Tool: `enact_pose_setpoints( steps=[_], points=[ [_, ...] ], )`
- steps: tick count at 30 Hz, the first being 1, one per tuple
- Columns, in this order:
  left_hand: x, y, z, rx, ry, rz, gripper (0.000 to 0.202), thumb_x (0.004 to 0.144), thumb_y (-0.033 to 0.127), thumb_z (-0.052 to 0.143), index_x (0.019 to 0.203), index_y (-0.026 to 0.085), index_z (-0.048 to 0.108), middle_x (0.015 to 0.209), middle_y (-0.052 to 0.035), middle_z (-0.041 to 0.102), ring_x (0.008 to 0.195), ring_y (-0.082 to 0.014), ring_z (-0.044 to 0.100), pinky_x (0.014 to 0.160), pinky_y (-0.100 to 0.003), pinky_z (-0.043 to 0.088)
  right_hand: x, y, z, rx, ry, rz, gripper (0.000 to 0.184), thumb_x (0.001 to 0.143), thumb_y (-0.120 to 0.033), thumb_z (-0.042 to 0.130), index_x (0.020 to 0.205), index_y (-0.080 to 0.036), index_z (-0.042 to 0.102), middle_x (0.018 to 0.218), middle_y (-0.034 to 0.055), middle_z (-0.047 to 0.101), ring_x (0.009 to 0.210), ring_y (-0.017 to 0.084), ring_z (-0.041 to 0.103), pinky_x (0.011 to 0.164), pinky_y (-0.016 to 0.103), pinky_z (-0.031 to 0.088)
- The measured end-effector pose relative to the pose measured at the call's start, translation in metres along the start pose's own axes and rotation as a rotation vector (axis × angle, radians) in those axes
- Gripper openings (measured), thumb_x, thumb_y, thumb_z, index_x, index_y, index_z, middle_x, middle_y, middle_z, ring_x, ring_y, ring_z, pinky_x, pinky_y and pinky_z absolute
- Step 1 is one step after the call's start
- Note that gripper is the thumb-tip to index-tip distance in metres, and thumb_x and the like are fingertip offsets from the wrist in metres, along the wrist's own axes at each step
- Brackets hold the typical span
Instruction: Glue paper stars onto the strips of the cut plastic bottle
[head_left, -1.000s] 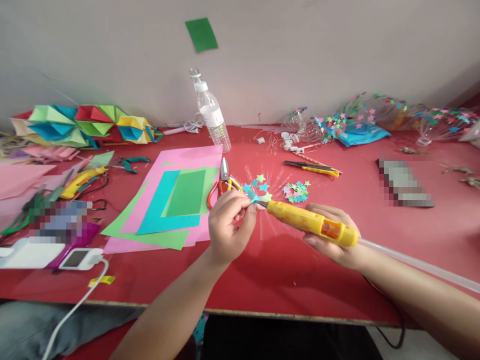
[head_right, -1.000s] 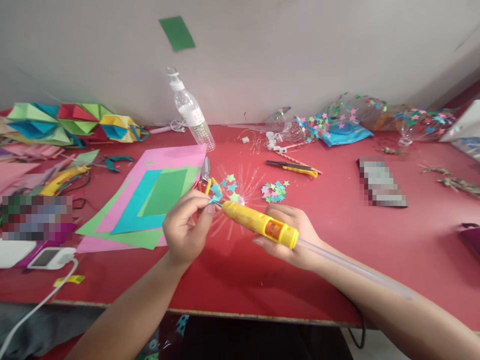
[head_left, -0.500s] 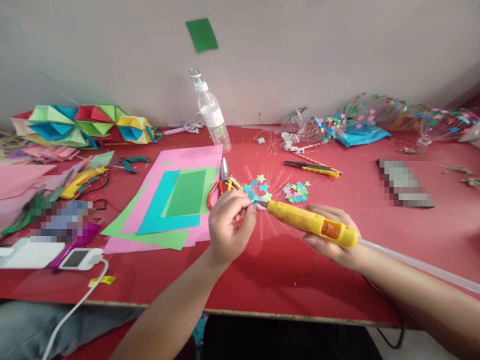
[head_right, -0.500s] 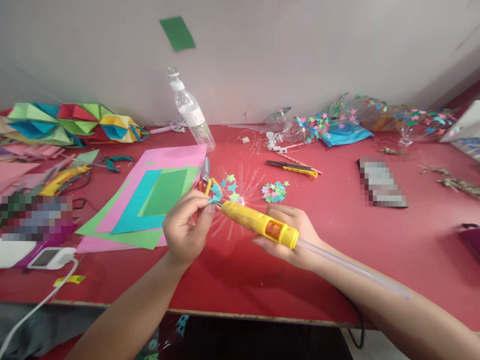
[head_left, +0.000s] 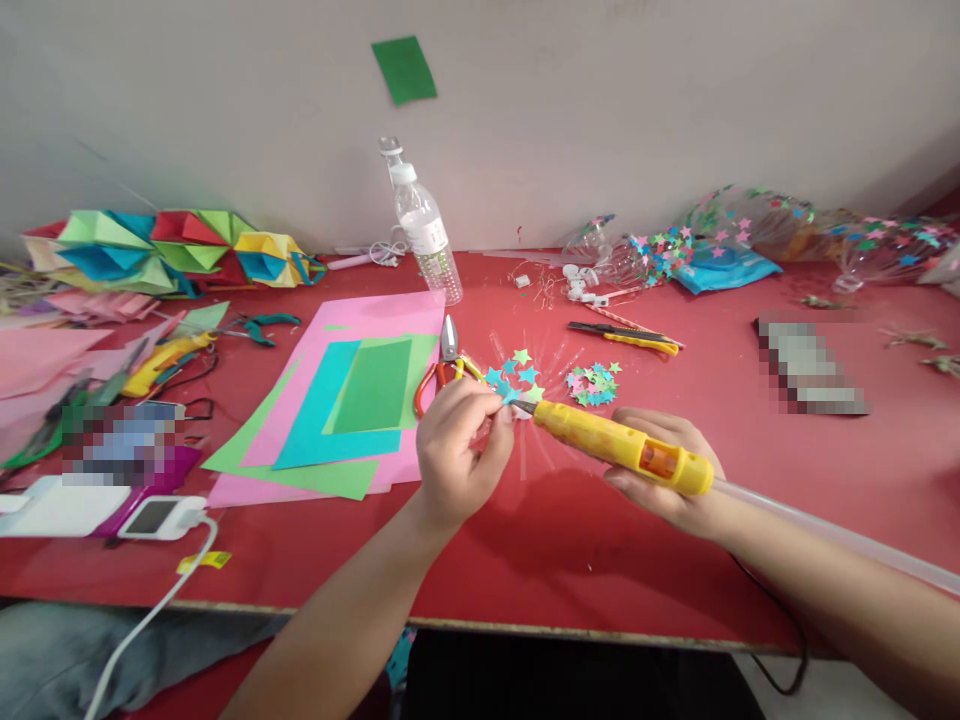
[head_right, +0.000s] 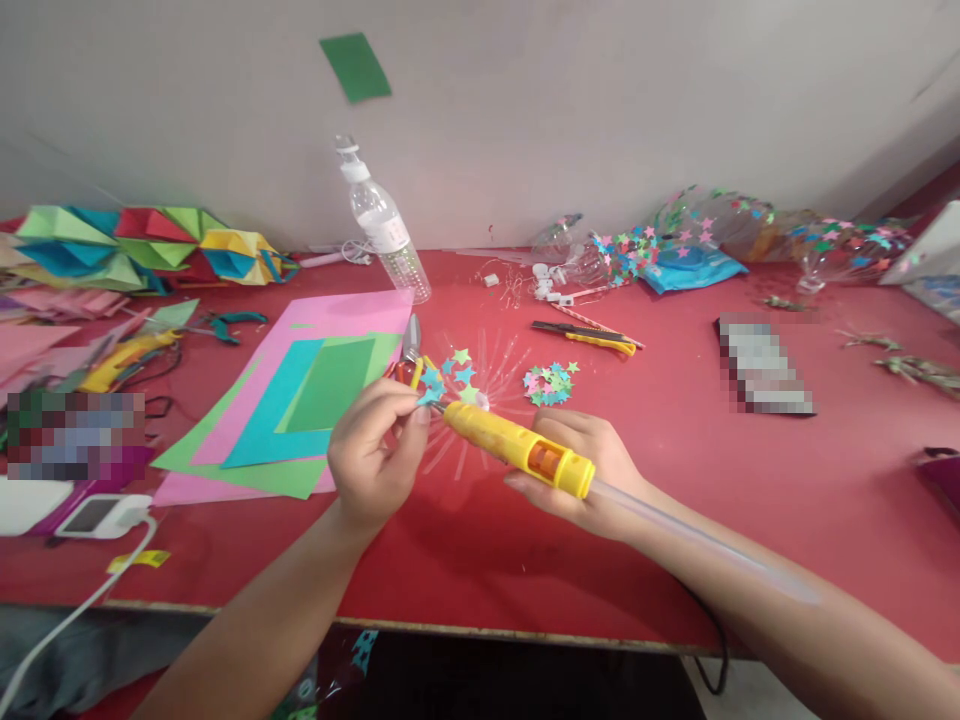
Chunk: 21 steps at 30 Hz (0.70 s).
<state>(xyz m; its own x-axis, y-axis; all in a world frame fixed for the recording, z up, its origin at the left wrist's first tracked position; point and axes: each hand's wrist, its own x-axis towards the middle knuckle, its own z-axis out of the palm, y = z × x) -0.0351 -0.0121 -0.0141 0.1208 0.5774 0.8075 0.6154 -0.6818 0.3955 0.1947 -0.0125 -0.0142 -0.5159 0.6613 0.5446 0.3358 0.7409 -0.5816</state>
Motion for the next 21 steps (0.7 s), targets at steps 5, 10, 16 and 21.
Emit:
enact_pose_setpoints(
  steps=[5, 10, 16, 21],
  points=[
    [0.004, 0.001, -0.006, 0.156, -0.015, 0.236, 0.014, 0.081, 0.006, 0.057, 0.086, 0.019, 0.056, 0.075, -0.0043, 0.060, 0.070, -0.0167, 0.055, 0.064, -0.030, 0.045, 0.002, -0.003, -0.006, -0.176, 0.000, -0.100, 0.025, 0.092, -0.040, 0.052, 0.075, -0.021, 0.050, 0.065, -0.0007, 0.050, 0.054, 0.012, 0.047, 0.051, 0.026, 0.037],
    [0.003, 0.002, -0.009, 0.068, -0.012, 0.269, 0.017, 0.080, 0.005, 0.056, 0.089, 0.019, 0.056, 0.076, -0.0046, 0.061, 0.071, -0.0167, 0.056, 0.063, -0.031, 0.047, 0.008, -0.002, -0.017, -0.308, 0.155, 0.142, 0.012, 0.089, -0.033, 0.056, 0.093, -0.023, 0.054, 0.093, 0.0071, 0.064, 0.081, 0.019, 0.063, 0.070, 0.030, 0.049],
    [0.000, -0.007, -0.003, -0.046, 0.048, 0.042, 0.011, 0.085, 0.010, 0.054, 0.080, 0.019, 0.055, 0.072, -0.0025, 0.058, 0.069, -0.0155, 0.055, 0.061, -0.030, 0.045, 0.012, 0.037, -0.033, -0.493, -0.148, 0.442, 0.028, 0.077, -0.018, 0.056, 0.104, -0.017, 0.052, 0.109, 0.0124, 0.057, 0.095, 0.025, 0.061, 0.081, 0.034, 0.048],
    [0.000, -0.008, -0.001, -0.075, 0.045, 0.039, 0.011, 0.085, 0.009, 0.055, 0.079, 0.019, 0.056, 0.070, -0.0014, 0.056, 0.067, -0.0146, 0.053, 0.059, -0.029, 0.043, 0.010, 0.059, -0.026, -0.560, -0.446, 0.604, 0.034, 0.073, -0.010, 0.051, 0.107, -0.011, 0.054, 0.109, 0.0136, 0.056, 0.098, 0.026, 0.060, 0.086, 0.034, 0.046]
  ],
)
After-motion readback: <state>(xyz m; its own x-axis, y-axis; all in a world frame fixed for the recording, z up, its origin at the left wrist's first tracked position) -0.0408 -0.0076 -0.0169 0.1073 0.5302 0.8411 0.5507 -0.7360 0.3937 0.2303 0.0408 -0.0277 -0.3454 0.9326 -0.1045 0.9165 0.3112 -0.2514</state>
